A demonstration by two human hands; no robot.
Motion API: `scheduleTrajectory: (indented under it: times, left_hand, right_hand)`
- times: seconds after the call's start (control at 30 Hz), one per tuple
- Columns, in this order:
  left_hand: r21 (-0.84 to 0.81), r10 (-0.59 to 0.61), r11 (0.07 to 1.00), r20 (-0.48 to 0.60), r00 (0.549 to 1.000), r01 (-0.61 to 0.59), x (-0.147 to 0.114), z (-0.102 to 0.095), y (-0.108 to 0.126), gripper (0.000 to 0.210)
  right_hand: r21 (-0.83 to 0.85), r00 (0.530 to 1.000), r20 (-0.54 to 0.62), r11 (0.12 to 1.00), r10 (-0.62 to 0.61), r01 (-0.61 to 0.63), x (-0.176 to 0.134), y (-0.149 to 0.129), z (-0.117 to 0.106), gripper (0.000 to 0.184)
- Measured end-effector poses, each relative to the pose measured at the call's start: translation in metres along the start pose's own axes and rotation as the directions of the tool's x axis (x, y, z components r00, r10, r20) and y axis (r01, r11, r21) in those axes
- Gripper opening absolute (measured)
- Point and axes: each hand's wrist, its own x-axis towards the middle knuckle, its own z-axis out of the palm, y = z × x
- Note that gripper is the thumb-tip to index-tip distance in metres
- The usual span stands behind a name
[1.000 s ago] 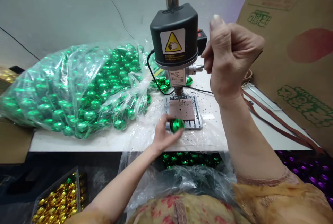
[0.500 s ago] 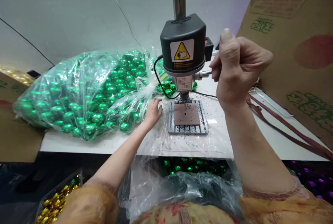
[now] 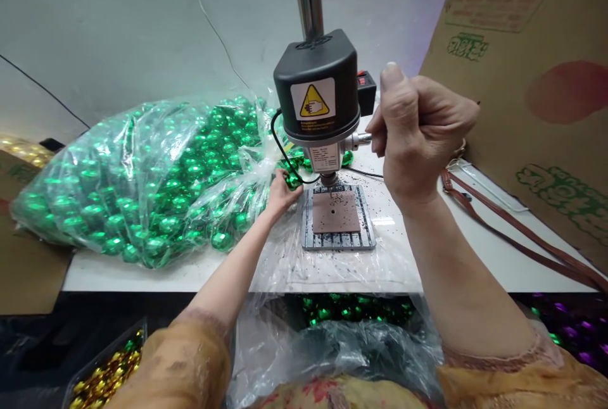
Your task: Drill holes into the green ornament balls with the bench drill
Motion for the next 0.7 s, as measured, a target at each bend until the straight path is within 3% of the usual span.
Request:
scheduleTrajectory:
  times: [0.07,0.13,0.23,0.3,0.47,0.7]
  left_hand:
    - [-0.081,-0.047,0.996,-0.005,0.999,0.046,-0.025,-0.011,0.004,0.052]
    - [-0.278,-0.081,0.957,0.04,0.996,0.089,-0.049,-0.018,0.011,0.056]
    - [-0.567,-0.07,0.811,0.152,0.986,0.145,-0.071,-0.017,0.025,0.056]
    - [-0.657,-0.075,0.733,0.182,0.981,0.178,-0.075,-0.01,0.034,0.052]
    - [-0.681,-0.099,0.696,0.222,0.97,0.227,-0.067,0.012,0.04,0.052]
    - [-0.656,0.053,0.743,0.258,0.965,0.134,-0.068,0.025,0.036,0.054]
  right_hand:
    - [-0.001,1.0,-0.002,1.0,-0.009,0.009,0.0,0.0,0.0,0.046]
    - [-0.006,1.0,-0.013,1.0,-0.013,0.013,-0.001,-0.001,0.001,0.047]
    - [-0.006,0.998,-0.048,0.999,-0.038,0.038,-0.001,-0.001,0.003,0.048]
    - [0.003,0.996,-0.066,0.998,-0.062,0.062,-0.002,0.0,0.003,0.048]
    - [-0.018,0.999,-0.036,1.0,-0.007,0.006,-0.003,-0.001,0.001,0.047]
    - [0.002,0.999,-0.038,1.0,0.002,-0.002,-0.004,-0.001,0.0,0.047]
